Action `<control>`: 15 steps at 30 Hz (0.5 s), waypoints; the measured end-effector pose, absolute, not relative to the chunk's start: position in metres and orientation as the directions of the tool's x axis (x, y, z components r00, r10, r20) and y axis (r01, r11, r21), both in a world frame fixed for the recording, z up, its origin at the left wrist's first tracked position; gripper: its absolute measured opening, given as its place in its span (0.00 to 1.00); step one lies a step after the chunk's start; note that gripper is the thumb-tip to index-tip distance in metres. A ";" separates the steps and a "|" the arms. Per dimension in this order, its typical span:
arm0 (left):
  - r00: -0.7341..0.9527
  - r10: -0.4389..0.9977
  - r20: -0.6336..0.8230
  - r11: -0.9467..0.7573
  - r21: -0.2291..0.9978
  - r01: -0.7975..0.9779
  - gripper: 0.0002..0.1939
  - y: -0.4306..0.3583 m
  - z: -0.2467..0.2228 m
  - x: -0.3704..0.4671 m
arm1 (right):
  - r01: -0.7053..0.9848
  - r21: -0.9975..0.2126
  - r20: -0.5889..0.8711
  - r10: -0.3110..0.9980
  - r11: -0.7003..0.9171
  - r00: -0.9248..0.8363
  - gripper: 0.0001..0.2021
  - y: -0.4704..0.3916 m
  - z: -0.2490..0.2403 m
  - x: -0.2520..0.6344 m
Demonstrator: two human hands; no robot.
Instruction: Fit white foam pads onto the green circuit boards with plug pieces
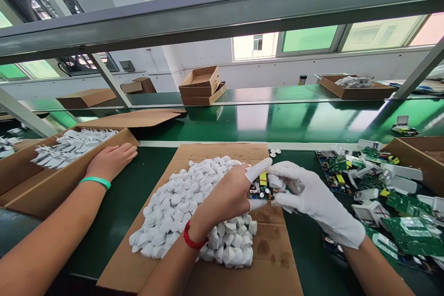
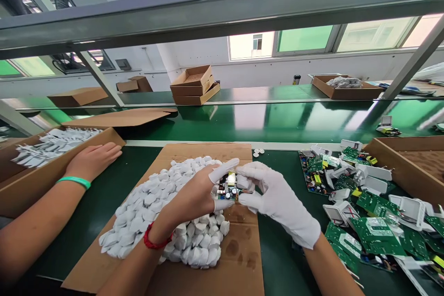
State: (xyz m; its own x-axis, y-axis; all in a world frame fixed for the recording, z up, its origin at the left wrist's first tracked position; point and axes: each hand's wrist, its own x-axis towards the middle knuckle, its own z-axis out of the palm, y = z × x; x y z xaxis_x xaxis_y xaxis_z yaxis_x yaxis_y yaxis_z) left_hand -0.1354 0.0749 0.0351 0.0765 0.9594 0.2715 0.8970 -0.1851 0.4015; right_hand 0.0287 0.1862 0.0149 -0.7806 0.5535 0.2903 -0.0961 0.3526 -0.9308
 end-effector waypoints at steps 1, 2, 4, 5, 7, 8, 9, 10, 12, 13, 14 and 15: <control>0.047 0.964 0.262 -0.155 0.412 0.898 0.41 0.075 0.035 -0.135 | -0.095 -0.941 0.269 0.546 0.326 -0.793 0.13 0.186 0.015 0.029; 0.020 0.966 0.257 -0.132 0.426 0.895 0.42 0.075 0.036 -0.135 | -0.097 -0.951 0.252 0.550 0.295 -0.796 0.12 0.186 0.015 0.030; 0.002 0.963 0.268 -0.129 0.456 0.881 0.43 0.075 0.036 -0.135 | -0.105 -0.958 0.247 0.578 0.268 -0.778 0.09 0.188 0.013 0.030; 0.012 0.958 0.287 -0.151 0.465 0.872 0.43 0.075 0.036 -0.135 | -0.106 -0.955 0.256 0.590 0.276 -0.766 0.09 0.188 0.013 0.030; 0.054 0.938 0.341 -0.220 0.469 0.855 0.42 0.074 0.036 -0.134 | -0.116 -0.945 0.286 0.604 0.305 -0.744 0.12 0.189 0.012 0.031; 0.074 0.927 0.369 -0.255 0.470 0.845 0.41 0.074 0.036 -0.133 | -0.125 -0.941 0.302 0.612 0.315 -0.731 0.13 0.190 0.012 0.031; 0.090 0.915 0.393 -0.286 0.475 0.833 0.40 0.074 0.037 -0.132 | -0.147 -0.933 0.330 0.615 0.328 -0.716 0.13 0.190 0.013 0.032; 0.102 0.904 0.415 -0.312 0.480 0.820 0.39 0.073 0.037 -0.132 | -0.179 -0.921 0.366 0.609 0.347 -0.704 0.12 0.191 0.013 0.032; 0.120 0.886 0.447 -0.354 0.488 0.798 0.37 0.072 0.038 -0.130 | -0.248 -0.884 0.450 0.579 0.396 -0.680 0.08 0.192 0.013 0.034; 0.130 0.876 0.464 -0.375 0.488 0.788 0.37 0.071 0.039 -0.128 | -0.278 -0.870 0.478 0.558 0.407 -0.679 0.07 0.193 0.012 0.034; 0.144 0.863 0.485 -0.402 0.483 0.778 0.37 0.070 0.040 -0.127 | -0.310 -0.862 0.495 0.535 0.402 -0.684 0.07 0.193 0.012 0.035; 0.157 0.847 0.508 -0.428 0.477 0.768 0.36 0.069 0.040 -0.125 | -0.336 -0.862 0.499 0.515 0.381 -0.697 0.08 0.193 0.011 0.036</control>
State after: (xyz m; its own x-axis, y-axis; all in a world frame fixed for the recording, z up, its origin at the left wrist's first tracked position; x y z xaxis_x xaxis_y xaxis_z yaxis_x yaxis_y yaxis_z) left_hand -0.1254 0.0689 0.0404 0.1571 0.8470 0.5079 0.7676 -0.4283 0.4768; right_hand 0.0356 0.1933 0.0109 -0.6967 0.5152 0.4992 -0.3358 0.3807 -0.8616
